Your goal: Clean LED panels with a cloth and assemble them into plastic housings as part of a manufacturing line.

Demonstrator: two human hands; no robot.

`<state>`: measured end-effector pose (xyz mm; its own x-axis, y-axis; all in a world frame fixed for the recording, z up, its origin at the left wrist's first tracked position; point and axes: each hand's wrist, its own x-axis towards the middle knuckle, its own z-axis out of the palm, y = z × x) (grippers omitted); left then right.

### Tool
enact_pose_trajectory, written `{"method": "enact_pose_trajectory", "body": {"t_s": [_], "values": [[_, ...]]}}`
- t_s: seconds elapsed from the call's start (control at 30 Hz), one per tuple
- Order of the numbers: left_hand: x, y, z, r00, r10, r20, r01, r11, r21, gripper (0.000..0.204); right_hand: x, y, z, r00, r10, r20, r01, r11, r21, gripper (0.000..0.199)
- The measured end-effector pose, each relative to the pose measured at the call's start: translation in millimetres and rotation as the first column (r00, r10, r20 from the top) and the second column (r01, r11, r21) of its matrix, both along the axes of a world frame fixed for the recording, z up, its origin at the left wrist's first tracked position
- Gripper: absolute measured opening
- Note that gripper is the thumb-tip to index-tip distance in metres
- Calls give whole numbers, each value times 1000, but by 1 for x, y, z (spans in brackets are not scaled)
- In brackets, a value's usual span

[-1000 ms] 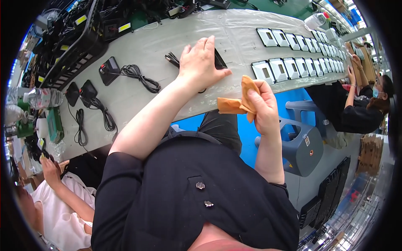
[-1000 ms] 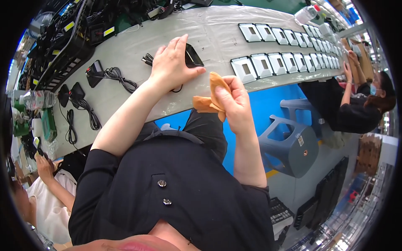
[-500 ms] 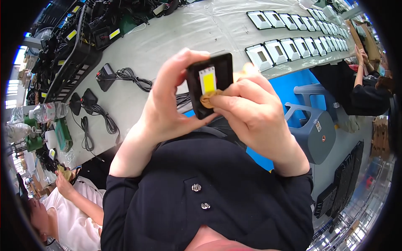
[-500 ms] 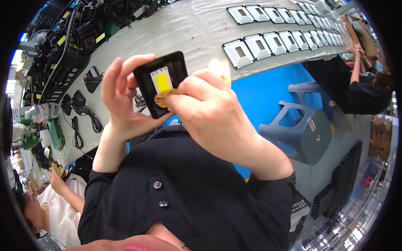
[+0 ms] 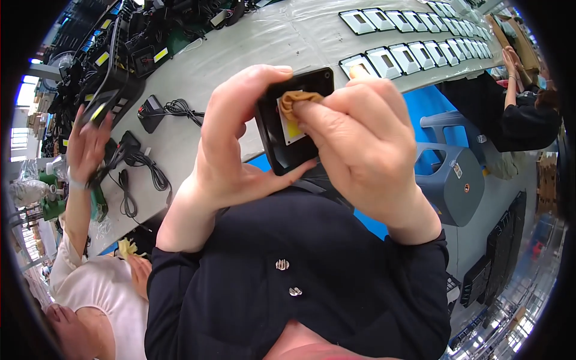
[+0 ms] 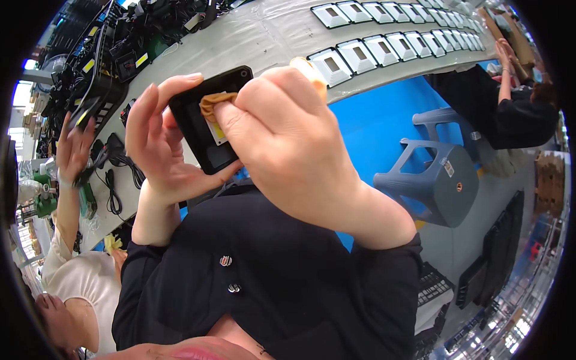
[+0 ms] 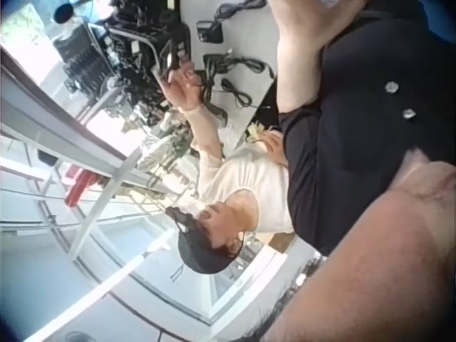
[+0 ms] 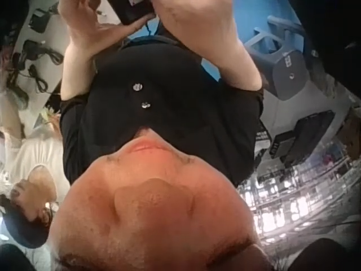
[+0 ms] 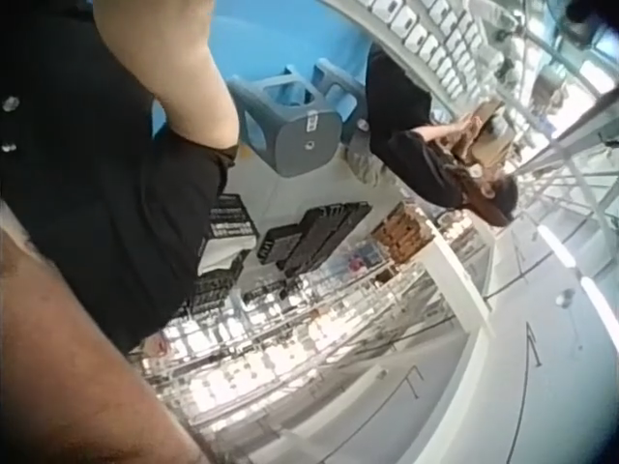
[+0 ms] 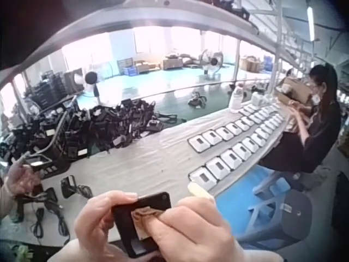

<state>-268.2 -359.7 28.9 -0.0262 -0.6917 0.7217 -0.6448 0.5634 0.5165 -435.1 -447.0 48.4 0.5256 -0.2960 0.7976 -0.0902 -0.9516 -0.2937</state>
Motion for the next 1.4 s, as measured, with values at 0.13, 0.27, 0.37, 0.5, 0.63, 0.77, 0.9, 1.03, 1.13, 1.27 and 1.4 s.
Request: {"method": "enact_pose_trajectory", "body": {"t_s": [0.13,0.27,0.37,0.5,0.63,0.77,0.9,1.03,1.13,1.27,1.4], "values": [[1,-5,-11,998,-38,-53,38,999,2,95,-20,-2,4,941,261,-215,-207,947,243,17],[-8,-18,-12,937,-265,-227,263,964,-39,115,-75,-22,-9,926,237,294,-377,627,682,16],[-19,-29,-11,921,-329,-207,335,942,-5,114,-65,-28,-37,984,118,136,-176,476,861,41],[-40,-46,-20,894,-377,-242,387,922,-6,112,-54,-19,-77,826,380,417,-480,88,873,39],[-51,-63,-44,789,-391,-474,483,872,83,118,-74,-31,-95,753,242,612,-575,-209,791,31],[-35,-92,-77,986,-96,-133,143,901,410,127,-115,-48,-92,885,10,466,-465,-33,884,25],[-44,-139,-113,976,164,144,-212,869,446,114,-131,-64,-73,977,-25,214,-201,251,947,21],[-50,-149,-126,909,286,302,-399,804,441,106,-114,-73,-55,858,-347,-379,513,623,591,15],[-32,-128,-120,940,258,224,-336,811,479,99,-85,-76,-47,736,-384,-558,576,787,219,17],[-7,-74,-116,967,224,120,-253,803,540,99,-33,-70,-47,587,-399,-704,475,874,-100,19],[3,-51,-125,949,301,89,-309,843,440,107,17,-57,-52,459,-390,-798,364,902,-231,21]]}}
